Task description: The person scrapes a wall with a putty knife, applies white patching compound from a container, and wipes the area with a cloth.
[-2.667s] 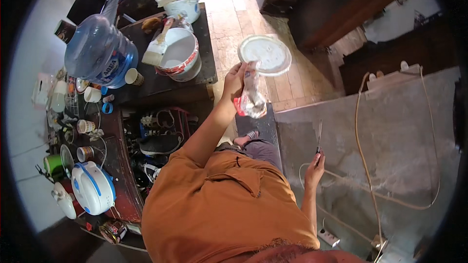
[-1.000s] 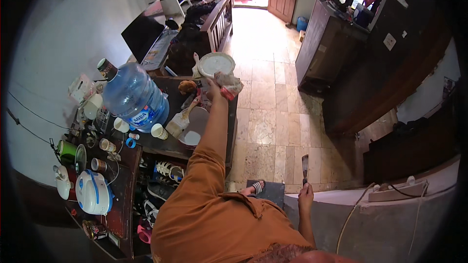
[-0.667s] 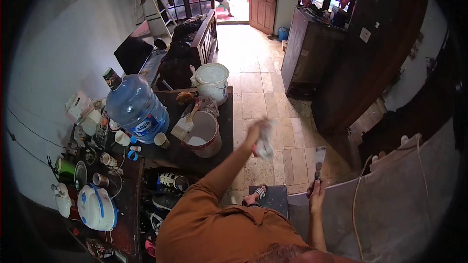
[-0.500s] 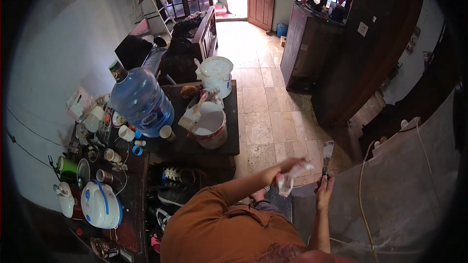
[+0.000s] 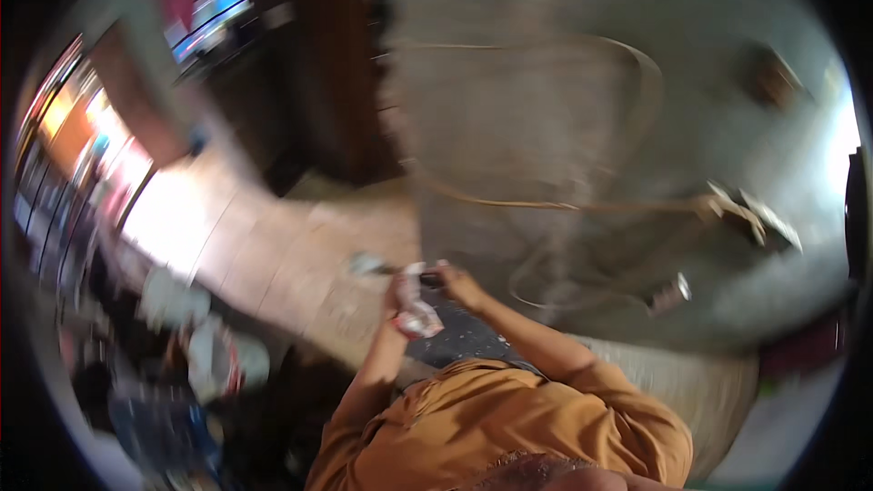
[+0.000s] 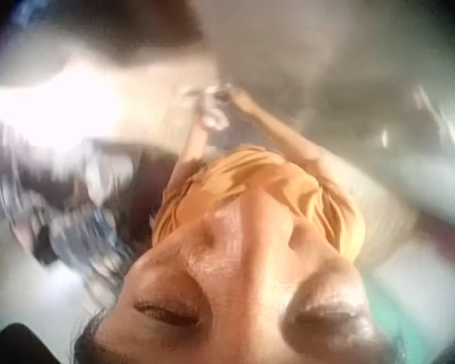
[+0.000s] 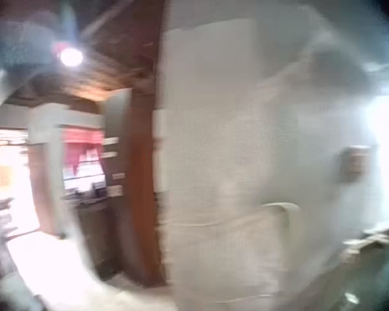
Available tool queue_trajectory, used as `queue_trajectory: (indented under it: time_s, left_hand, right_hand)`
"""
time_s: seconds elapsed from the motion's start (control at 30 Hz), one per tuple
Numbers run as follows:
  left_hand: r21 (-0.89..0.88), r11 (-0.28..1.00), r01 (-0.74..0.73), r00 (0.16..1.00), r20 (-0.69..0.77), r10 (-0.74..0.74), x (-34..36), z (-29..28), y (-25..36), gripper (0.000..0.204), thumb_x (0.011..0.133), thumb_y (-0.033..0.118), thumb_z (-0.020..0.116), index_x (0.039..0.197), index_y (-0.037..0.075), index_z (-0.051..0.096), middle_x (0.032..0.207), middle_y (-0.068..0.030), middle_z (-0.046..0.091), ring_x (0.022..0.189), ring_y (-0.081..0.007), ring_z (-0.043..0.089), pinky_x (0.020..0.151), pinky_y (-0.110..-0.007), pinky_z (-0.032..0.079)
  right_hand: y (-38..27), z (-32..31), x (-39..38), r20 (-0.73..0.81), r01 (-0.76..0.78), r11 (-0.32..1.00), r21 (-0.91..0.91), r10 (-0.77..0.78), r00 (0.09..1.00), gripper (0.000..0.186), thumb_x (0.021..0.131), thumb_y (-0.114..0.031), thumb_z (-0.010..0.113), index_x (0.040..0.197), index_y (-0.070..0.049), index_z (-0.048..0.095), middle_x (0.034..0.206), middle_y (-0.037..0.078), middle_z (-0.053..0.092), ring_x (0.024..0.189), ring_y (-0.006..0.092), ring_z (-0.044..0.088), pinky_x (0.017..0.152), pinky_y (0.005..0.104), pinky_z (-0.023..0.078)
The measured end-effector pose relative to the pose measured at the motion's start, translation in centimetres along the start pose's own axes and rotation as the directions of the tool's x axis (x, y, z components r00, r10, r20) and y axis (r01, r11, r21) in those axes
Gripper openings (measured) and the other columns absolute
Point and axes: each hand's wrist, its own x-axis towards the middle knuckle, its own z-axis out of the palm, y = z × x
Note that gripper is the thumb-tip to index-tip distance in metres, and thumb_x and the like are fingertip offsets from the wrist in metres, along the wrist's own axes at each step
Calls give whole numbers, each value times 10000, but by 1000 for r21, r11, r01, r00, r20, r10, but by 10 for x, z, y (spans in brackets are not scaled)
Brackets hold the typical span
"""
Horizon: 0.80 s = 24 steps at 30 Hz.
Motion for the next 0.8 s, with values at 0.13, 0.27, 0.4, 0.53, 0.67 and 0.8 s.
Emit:
queue_trajectory:
  time_s: [0.13, 0.27, 0.4, 0.53, 0.67, 0.8]
  left_hand:
    - [129, 981, -143, 975, -152, 162, -33, 59, 6, 491, 973, 412, 593, 1228, -8, 588, 1159, -153, 626, 963, -287, 631, 848, -429, 541]
    - [-66, 934, -352, 875, -378, 303, -25, 25, -33, 472, 999, 435, 586, 1258, 41, 607, 1145, -186, 645, 902, -337, 669, 738, -490, 578]
    - [26, 959, -283, 874, -405, 269, -54, 122, -88, 443, 991, 367, 633, 1255, 13, 593, 1166, -163, 646, 900, -316, 687, 739, -446, 597]
    - [188, 945, -266, 881, -351, 318, -73, 179, -138, 515, 985, 407, 650, 1262, -23, 595, 1138, -167, 674, 915, -275, 684, 758, -397, 590]
    - [175, 959, -223, 941, -218, 258, -77, 190, -174, 435, 1013, 379, 619, 1208, -10, 609, 1129, -131, 668, 951, -234, 666, 826, -367, 551]
    - [262, 944, -203, 925, -264, 272, -96, 208, -196, 371, 1016, 366, 621, 1151, 21, 618, 1060, -89, 674, 908, -195, 654, 732, -343, 542]
  right_hand:
    - [0, -17, -42, -35, -38, 961, 273, 50, 998, 871, 998, -738, 268, 1483, -42, 465, 1376, 163, 592, 1186, 257, 571, 982, 387, 470]
    - [-23, -27, -114, 156, -30, 980, 195, 0, 988, 931, 966, -700, 462, 1588, -44, 236, 1507, 191, 453, 1238, 269, 548, 956, 396, 512]
    - [2, -67, -157, 77, -32, 989, 143, 21, 997, 861, 950, -532, 643, 1521, 21, 312, 1277, 168, 607, 1001, 205, 651, 789, 344, 565]
    - [32, -91, -198, -39, 29, 989, 146, -23, 999, 555, 944, -422, 688, 1283, -5, 551, 923, 79, 696, 781, 153, 659, 712, 326, 542]
    - [40, -120, -241, -130, 19, 996, 92, -7, 992, 431, 966, -425, 672, 1099, -16, 662, 857, 53, 686, 760, 133, 643, 695, 325, 531]
    - [64, -143, -280, -245, 83, 951, 298, -8, 970, 365, 967, -380, 690, 1060, -30, 658, 863, 35, 674, 756, 121, 640, 676, 311, 546]
